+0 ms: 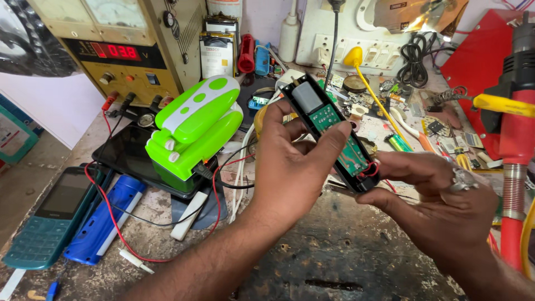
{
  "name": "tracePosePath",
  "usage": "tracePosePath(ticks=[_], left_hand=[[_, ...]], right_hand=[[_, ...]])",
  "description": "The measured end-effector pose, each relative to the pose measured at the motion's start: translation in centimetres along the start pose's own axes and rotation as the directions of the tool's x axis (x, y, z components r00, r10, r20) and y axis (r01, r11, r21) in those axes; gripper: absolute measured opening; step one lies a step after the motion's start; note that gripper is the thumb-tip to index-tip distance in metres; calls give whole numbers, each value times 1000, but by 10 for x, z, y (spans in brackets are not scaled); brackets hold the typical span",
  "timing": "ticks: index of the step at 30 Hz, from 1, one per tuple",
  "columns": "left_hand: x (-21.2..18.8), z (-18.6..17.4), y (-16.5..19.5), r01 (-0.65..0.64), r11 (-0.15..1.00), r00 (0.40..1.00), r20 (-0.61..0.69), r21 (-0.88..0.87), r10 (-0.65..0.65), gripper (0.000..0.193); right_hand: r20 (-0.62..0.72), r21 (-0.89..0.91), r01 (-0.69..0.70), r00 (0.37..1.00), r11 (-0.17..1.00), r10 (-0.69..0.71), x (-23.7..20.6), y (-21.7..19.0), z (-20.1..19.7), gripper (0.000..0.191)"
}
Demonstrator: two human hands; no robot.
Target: The person repairs a black cordless hair trimmer at a cluttered workbench. They open the housing, remove and reseat the circuit board and battery, work on the internal components with a screwdriver, then reassemble the body and reattach the blade head.
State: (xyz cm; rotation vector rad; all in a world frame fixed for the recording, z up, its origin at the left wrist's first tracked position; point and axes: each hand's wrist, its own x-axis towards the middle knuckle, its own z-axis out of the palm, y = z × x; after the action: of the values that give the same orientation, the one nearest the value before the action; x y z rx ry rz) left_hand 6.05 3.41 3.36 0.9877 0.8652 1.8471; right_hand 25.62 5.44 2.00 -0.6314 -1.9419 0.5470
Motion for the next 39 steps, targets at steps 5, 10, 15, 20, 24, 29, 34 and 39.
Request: tracePosePath(ticks=[5,10,15,20,24,29,34,39], left_hand=[[0,-2,-1,-18,999,1000,14,-27,18,46],[0,0,-1,-37,999,999,-5,27,37,46],[0,0,-1,-25,996,999,-18,90,27,50],[-3,2,-3,-43,991,999,38,126,39,51],[-5,2,-7,-138,987,983,130,79,127,51],[-4,3,-13,-88,993,990,114,83,78,53],[6,4,-13,31,999,1000,-4,22,-31,48],[1,6,-15,-89,990,993,81,113,80,53]], right_hand=[[17,-160,54,998,986,-52,1,1,-3,38],[70,-259,101,994,960,-86,10,-5,-5,39],[97,-400,24,995,916,16,9,-12,-11,32],[-16,-59,-399,917,915,399,6,-6,-8,18],[52,201,-523,850,828,524,11,4,-10,18],[80,294,-552,827,780,556,9,4,-6,18],[77,223,-536,843,815,533,9,-3,-6,23],[105,385,-621,764,682,636,10,1,-8,18]])
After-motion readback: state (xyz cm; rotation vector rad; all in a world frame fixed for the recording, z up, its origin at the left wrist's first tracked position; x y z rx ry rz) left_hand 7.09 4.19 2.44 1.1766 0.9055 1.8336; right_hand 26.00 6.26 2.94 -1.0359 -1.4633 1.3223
